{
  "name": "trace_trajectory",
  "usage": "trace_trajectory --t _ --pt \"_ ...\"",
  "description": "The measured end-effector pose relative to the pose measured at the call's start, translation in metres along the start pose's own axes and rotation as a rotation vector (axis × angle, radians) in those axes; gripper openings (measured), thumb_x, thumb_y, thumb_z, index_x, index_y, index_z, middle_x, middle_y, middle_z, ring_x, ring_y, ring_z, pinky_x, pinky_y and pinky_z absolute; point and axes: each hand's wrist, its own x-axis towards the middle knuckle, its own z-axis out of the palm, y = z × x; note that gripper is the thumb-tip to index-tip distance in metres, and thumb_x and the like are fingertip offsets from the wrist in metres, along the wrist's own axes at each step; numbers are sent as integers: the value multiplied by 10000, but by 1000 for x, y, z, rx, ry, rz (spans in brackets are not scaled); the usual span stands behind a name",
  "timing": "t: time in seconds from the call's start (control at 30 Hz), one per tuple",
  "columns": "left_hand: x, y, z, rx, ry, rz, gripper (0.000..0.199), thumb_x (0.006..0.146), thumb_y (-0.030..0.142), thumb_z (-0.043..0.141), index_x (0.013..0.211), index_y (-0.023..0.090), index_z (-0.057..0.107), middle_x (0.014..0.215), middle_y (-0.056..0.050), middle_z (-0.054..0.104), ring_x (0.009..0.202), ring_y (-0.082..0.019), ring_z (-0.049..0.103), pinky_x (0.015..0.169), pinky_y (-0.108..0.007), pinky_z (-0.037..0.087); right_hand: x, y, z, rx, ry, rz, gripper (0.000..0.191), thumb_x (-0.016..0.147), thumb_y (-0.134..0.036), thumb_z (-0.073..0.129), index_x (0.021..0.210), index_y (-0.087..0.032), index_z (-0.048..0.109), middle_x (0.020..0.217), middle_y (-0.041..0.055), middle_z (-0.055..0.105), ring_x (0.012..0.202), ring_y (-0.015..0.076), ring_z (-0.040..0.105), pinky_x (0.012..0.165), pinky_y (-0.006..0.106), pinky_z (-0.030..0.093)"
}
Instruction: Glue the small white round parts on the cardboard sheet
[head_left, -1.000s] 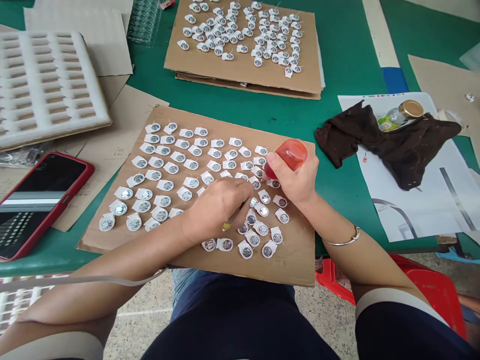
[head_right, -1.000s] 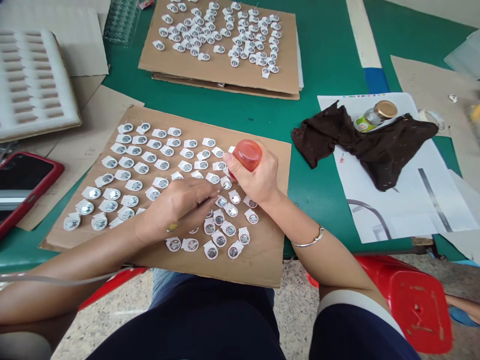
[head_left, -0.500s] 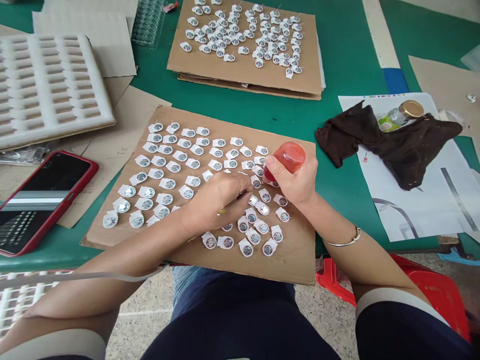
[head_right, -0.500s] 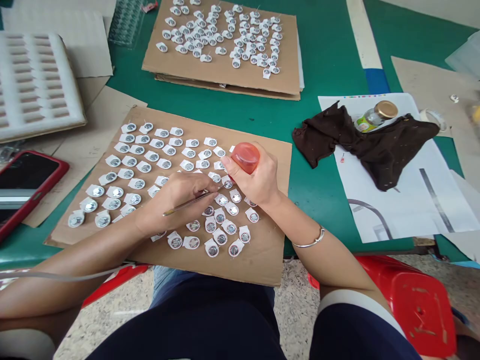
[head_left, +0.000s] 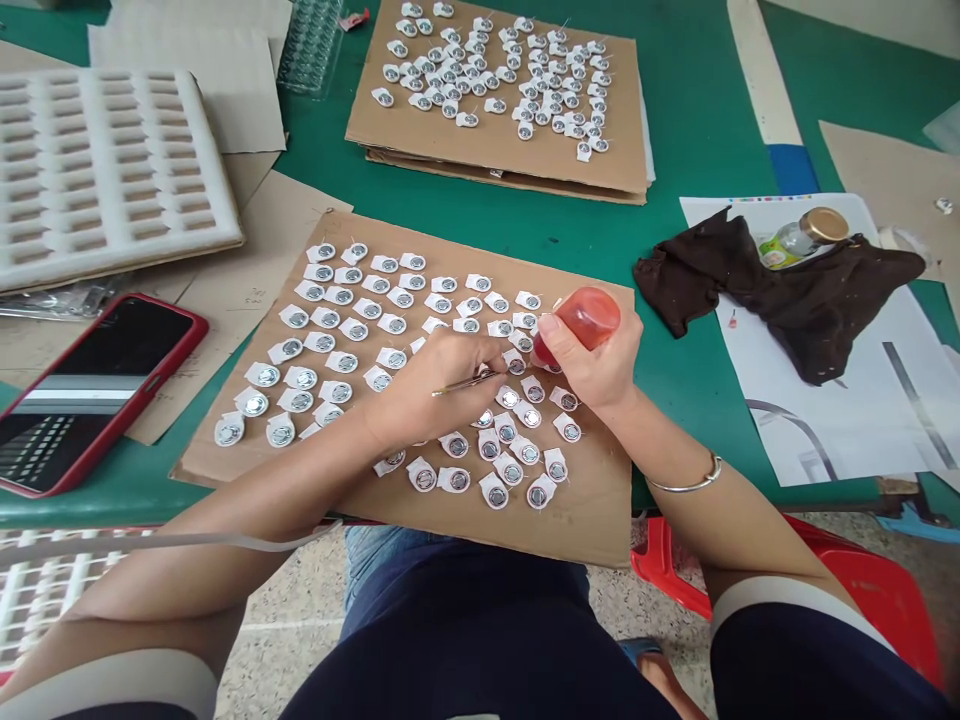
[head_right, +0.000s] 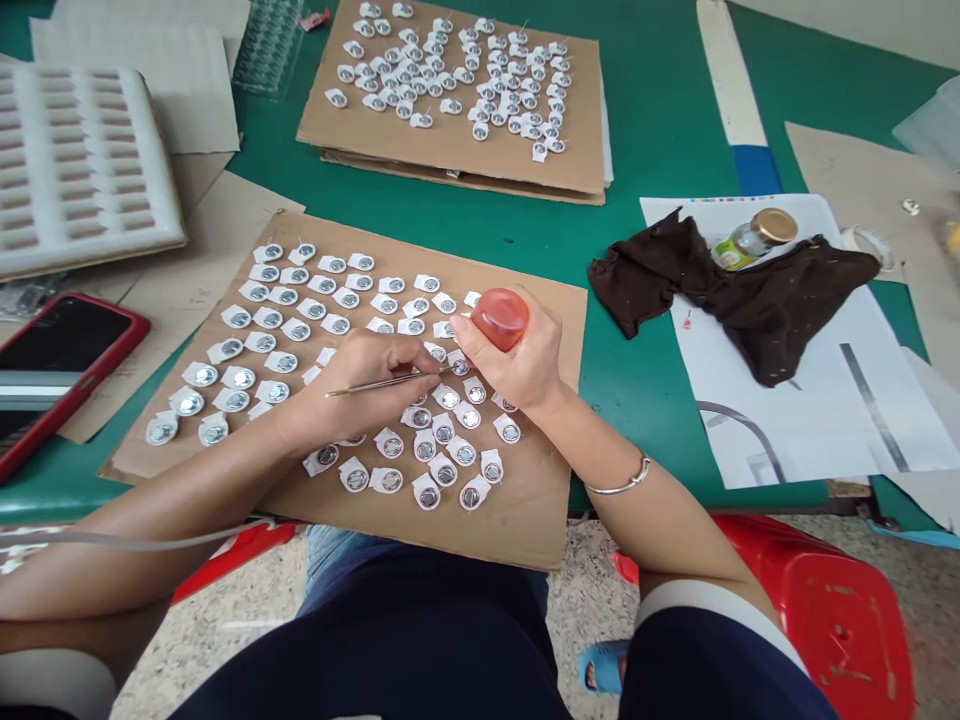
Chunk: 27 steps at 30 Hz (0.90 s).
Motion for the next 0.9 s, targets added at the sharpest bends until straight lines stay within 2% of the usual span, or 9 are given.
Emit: trace_trajectory --t 0.33,0.6,0.9 --pt "2 -1 -2 -24 -21 -62 133 734 85 540 733 144 659 642 22 636 546 -77 528 543 -206 394 -1 0 2 -8 -25 12 243 745 -422 609 673 -216 502 634 7 549 598 149 526 604 354 470" --pt "3 -4 -2 -81 -44 -167 128 747 140 534 715 145 658 610 16 615 539 -80 518 485 -198 357 -2 -1 3 42 -1 -5 190 728 -370 644 694 -211 546 654 16 582 627 159 554 599 350 473" --pt "5 -5 -3 -79 -44 -179 124 728 128 546 713 148 667 593 20 614 526 -75 508 488 -195 361 -5 -2 4 57 -5 33 200 732 -397 638 706 -214 559 680 25 591 661 173 572 622 366 490"
